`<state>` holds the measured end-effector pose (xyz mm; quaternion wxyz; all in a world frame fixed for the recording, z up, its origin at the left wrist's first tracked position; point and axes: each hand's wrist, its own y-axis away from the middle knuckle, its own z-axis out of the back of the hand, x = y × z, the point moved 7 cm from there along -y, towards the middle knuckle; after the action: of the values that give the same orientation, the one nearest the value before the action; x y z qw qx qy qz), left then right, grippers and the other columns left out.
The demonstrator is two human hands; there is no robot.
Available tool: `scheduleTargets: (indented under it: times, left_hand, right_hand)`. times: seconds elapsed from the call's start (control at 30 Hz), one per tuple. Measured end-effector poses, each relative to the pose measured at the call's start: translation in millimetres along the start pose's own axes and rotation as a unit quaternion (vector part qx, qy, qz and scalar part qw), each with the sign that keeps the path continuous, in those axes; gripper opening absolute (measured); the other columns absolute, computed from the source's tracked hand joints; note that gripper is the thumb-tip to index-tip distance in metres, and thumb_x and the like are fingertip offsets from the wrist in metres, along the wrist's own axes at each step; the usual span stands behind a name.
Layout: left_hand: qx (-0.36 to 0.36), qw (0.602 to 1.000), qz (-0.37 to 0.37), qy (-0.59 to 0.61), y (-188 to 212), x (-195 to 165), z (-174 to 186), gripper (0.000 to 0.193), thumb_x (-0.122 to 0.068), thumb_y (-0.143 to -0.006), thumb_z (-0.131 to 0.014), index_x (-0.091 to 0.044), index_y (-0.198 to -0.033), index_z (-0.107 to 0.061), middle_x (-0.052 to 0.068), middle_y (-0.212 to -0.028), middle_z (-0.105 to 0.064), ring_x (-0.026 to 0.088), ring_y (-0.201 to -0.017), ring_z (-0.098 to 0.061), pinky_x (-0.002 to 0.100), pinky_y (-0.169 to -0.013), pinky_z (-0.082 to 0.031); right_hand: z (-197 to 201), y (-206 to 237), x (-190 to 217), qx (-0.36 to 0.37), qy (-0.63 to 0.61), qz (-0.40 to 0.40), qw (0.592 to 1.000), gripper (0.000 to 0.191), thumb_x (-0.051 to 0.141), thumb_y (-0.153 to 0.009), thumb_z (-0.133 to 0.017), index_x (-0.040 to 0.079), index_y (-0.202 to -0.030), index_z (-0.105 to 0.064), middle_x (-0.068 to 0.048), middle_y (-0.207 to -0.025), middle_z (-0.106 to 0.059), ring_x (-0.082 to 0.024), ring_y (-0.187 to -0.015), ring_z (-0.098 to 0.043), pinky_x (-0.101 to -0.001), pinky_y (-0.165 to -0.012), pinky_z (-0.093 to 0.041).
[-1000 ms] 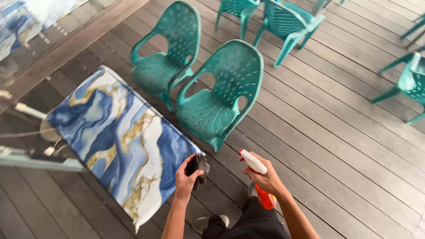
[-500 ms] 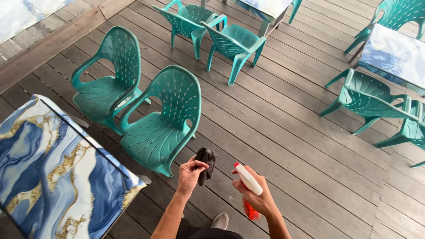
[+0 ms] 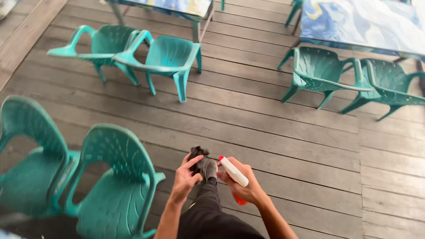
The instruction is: The person sprays a cleaning solution onto a table with a blue, white, and gold marbled surface and wipes it with a dark cloth. They repeat this process on multiple similar tables arranged on a wooden deck.
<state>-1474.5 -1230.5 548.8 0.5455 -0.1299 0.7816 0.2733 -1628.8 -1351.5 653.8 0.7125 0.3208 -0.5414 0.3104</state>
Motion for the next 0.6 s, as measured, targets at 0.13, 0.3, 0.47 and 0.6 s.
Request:
scheduleTargets:
  times: [0.13,0.3,0.47,0.6]
  left_hand:
    - [0.145,0.988,-0.049,-0.027,-150,-71,-80,0.075,-0.011,-0.070,-0.070,0.000,-0.143,-0.058,0.008,-0.159,-0.032,0.023,-0.134,-0.050,0.037,-0.106,-0.042]
    - [0.294,0.939,-0.075,-0.160,-284,-136,-149,0.100,-0.022,-0.061,-0.081,-0.007,-0.154,-0.050,0.011,-0.166,-0.024,0.028,-0.152,-0.035,0.043,-0.123,-0.031]
    - [0.366,0.901,-0.091,-0.216,-410,-162,-224,0.116,-0.036,-0.057,-0.097,-0.010,-0.156,-0.044,0.014,-0.169,-0.018,0.032,-0.159,-0.023,0.045,-0.127,-0.025]
    - [0.396,0.886,-0.063,-0.232,-523,-160,-278,0.121,-0.048,-0.055,-0.097,-0.008,-0.157,-0.045,0.016,-0.170,-0.018,0.034,-0.159,-0.026,0.046,-0.127,-0.026]
  right_hand:
    - [78,-92,42,-0.049,0.038,0.189,0.980,0.020,0.014,-0.095,-0.071,0.008,-0.113,-0.066,0.002,-0.077,-0.072,-0.007,-0.071,-0.072,-0.0268,-0.062,-0.056]
    - [180,-197,20,-0.172,0.039,-0.023,0.984,0.021,0.015,-0.090,-0.074,0.008,-0.108,-0.067,-0.001,-0.057,-0.058,-0.011,-0.047,-0.049,-0.0294,-0.047,-0.044]
    - [278,-292,7,-0.262,-0.014,0.028,0.965,0.021,0.012,-0.093,-0.070,0.007,-0.113,-0.065,0.000,-0.065,-0.059,-0.008,-0.052,-0.055,-0.0279,-0.050,-0.048]
    - [354,-386,-15,-0.272,-0.036,0.029,0.961,0.024,0.009,-0.090,-0.071,0.006,-0.113,-0.063,0.000,-0.067,-0.061,-0.008,-0.054,-0.057,-0.0272,-0.049,-0.049]
